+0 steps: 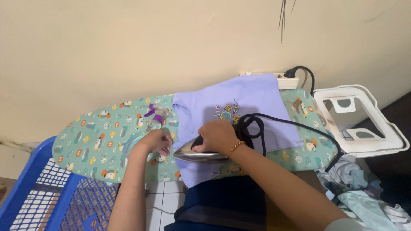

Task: The person irons a light purple t-shirt on a patterned ironing board. They smooth the fabric, use a spray bottle to mist the shirt, and move the iron back and forth across the front and sleeves. The person flips the shirt to iron the back and continues smoothing the fabric until the task is complete.

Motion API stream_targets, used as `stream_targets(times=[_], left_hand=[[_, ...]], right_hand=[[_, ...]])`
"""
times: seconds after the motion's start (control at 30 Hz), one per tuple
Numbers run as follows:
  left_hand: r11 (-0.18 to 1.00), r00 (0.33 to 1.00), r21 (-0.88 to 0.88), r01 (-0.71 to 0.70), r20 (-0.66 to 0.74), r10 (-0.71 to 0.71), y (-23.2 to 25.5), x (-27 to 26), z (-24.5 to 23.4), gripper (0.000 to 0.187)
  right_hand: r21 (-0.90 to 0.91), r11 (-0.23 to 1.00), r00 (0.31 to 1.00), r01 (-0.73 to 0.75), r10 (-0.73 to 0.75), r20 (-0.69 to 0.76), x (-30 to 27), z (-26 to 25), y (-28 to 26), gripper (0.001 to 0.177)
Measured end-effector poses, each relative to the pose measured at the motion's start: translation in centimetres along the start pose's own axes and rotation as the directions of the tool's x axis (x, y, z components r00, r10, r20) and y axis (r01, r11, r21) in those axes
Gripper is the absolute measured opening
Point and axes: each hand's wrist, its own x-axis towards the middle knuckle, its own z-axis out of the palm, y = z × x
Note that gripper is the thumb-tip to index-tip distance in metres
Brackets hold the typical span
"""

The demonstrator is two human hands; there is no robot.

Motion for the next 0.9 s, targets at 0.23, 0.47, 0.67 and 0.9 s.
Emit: stream_targets(times=[0.23,0.47,0.67,0.9], left_hand=[[0.995,0.995,0.077,-0.067,-0.075,0.073,1.6,-0.4,1.4,0.024],[0.996,0.949,0.017,-0.084,-0.303,0.085,0.2,-1.1,1.4,0.028],[0.976,0.921,0.218,-0.021,-0.376,0.104,0.8,0.1,1.4,0.026],[0.949,0.888,0.315,0.001,-0.437,0.144,0.4,1.6,1.2,0.027]], right_hand=[[0.003,0.971,0.965,0.239,-0.238,0.107,-2.0,-0.3,0.1,0.055],[-0.052,0.996,0.997,-0.071,0.073,0.030,-1.6,-0.3,0.7,0.057],[-0.003,0.980,0.980,-0.200,0.200,-0.003,-0.8,0.0,0.5,0.054],[-0.004,0.990,0.989,0.140,-0.139,0.055,-0.6,0.1,-0.3,0.055]])
